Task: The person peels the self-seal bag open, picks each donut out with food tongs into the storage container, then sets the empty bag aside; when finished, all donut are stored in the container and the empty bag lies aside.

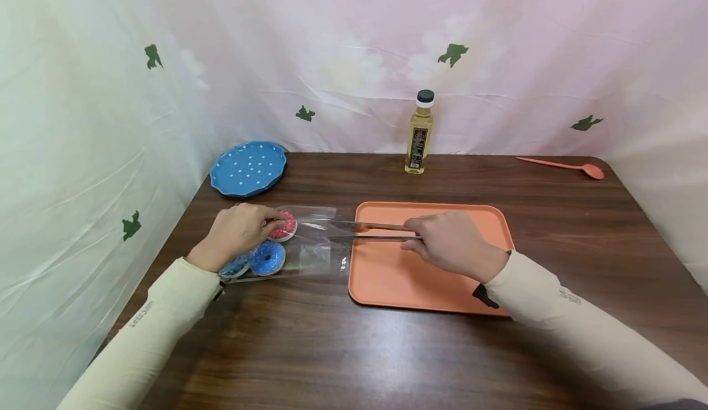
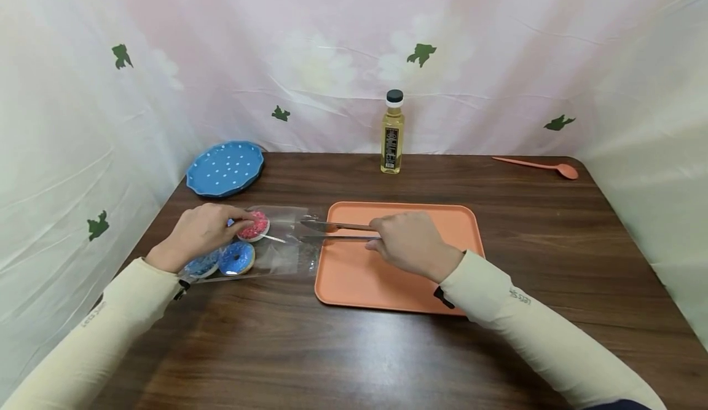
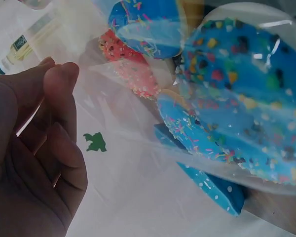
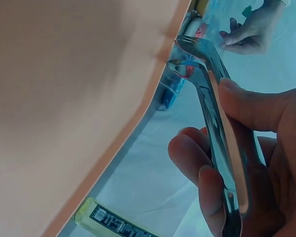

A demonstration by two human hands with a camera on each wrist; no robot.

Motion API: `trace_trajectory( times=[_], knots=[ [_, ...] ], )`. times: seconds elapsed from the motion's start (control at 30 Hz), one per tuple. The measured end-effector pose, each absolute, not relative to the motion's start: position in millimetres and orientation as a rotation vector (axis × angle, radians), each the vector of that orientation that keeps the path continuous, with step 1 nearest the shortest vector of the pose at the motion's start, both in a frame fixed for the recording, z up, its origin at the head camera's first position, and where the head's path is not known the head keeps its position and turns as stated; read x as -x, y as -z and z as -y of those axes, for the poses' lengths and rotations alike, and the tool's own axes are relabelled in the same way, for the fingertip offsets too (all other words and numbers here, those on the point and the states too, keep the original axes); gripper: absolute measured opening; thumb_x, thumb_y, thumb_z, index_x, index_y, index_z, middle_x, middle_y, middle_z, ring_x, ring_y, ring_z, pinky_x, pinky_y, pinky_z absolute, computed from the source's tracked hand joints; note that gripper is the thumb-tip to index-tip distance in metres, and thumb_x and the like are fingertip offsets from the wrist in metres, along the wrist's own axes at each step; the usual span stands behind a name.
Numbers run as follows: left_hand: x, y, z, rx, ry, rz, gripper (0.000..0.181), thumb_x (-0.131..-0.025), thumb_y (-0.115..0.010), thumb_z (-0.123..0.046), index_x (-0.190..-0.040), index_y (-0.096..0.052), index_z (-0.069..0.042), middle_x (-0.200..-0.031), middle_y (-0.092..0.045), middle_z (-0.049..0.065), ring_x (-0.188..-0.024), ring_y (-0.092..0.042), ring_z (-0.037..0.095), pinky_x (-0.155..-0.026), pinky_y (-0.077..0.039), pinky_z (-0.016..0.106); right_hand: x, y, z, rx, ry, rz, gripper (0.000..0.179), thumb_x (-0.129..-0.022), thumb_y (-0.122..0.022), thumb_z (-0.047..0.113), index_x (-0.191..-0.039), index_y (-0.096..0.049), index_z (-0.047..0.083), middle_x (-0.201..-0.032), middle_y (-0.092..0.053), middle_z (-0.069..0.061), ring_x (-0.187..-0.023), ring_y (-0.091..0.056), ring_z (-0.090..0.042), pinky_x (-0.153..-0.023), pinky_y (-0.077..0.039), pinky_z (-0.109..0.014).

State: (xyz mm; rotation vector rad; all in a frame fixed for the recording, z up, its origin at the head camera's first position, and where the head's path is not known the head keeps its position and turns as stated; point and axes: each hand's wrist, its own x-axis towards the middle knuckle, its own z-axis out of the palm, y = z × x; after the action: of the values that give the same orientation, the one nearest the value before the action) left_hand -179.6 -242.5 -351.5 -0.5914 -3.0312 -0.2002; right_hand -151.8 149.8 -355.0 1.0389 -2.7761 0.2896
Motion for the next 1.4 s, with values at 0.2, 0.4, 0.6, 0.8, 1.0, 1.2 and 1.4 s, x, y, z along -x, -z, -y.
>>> trace_trajectory(
  times=[0.2,0.4,0.6,0.8,1.0,1.2,1.4],
  knots=[
    [180,351,243,0.567,0.214,3.061,0.023,-0.093,-0.075,-0.027,-0.113,-0.079,-0.016,-0.097,-0.075,0.005,-0.064,-0.057,0.014,-0.048,-0.045,0.034,151,350,-155,-1.039,-0.253,2.786,0.029,-0.09,-0.077,0.035,-0.102,-0.072,0.01,-0.064,-0.058,0.006,-0.042,-0.038,-0.004,-0.039,-0.031,-0.027],
    [178,351,242,0.552,0.23,3.065,0.023,-0.091,-0.078,-0.03,-0.109,-0.079,-0.016,-0.101,-0.075,0.003,-0.081,-0.066,0.018,-0.06,-0.054,0.043,154,348,-149,-1.066,-0.257,2.726,0.025,-0.09,-0.076,0.038,-0.093,-0.07,0.013,-0.053,-0.044,0.011,-0.038,-0.033,-0.005,-0.037,-0.023,-0.026],
    [177,350,242,0.577,0.175,3.036,0.017,-0.092,-0.077,-0.024,-0.107,-0.081,-0.019,-0.101,-0.074,0.001,-0.085,-0.068,0.022,-0.061,-0.055,0.046,158,348,-135,-1.102,-0.263,2.707,0.025,-0.09,-0.076,0.038,-0.085,-0.066,0.016,-0.051,-0.037,0.012,-0.037,-0.031,-0.006,-0.038,-0.019,-0.026],
    [178,346,243,0.618,0.143,3.01,0.018,-0.093,-0.075,-0.023,-0.11,-0.08,-0.019,-0.092,-0.069,-0.004,-0.072,-0.061,0.015,-0.053,-0.051,0.039,159,345,-141,-1.064,-0.226,2.696,0.022,-0.09,-0.076,0.037,-0.092,-0.074,0.015,-0.055,-0.052,0.01,-0.039,-0.036,-0.006,-0.035,-0.024,-0.027],
    [177,343,247,0.6,0.134,3.022,0.022,-0.094,-0.074,-0.025,-0.114,-0.079,-0.019,-0.087,-0.066,-0.004,-0.065,-0.055,0.014,-0.049,-0.047,0.035,160,346,-143,-1.04,-0.238,2.687,0.02,-0.089,-0.078,0.036,-0.091,-0.075,0.016,-0.058,-0.057,0.009,-0.039,-0.037,-0.006,-0.034,-0.027,-0.028],
    [176,344,247,0.565,0.173,3.066,0.027,-0.094,-0.072,-0.036,-0.114,-0.079,-0.019,-0.083,-0.071,-0.002,-0.06,-0.054,0.014,-0.047,-0.044,0.038,164,352,-130,-1.078,-0.227,2.716,0.025,-0.091,-0.075,0.04,-0.096,-0.075,0.016,-0.06,-0.059,0.008,-0.039,-0.037,-0.005,-0.035,-0.028,-0.027],
    [176,343,246,0.57,0.172,3.055,0.028,-0.097,-0.069,-0.037,-0.117,-0.078,-0.02,-0.064,-0.06,-0.007,-0.057,-0.052,0.015,-0.047,-0.044,0.039,162,349,-134,-1.052,-0.245,2.695,0.021,-0.09,-0.077,0.038,-0.092,-0.075,0.017,-0.055,-0.053,0.01,-0.038,-0.035,-0.005,-0.035,-0.025,-0.028]
  ],
)
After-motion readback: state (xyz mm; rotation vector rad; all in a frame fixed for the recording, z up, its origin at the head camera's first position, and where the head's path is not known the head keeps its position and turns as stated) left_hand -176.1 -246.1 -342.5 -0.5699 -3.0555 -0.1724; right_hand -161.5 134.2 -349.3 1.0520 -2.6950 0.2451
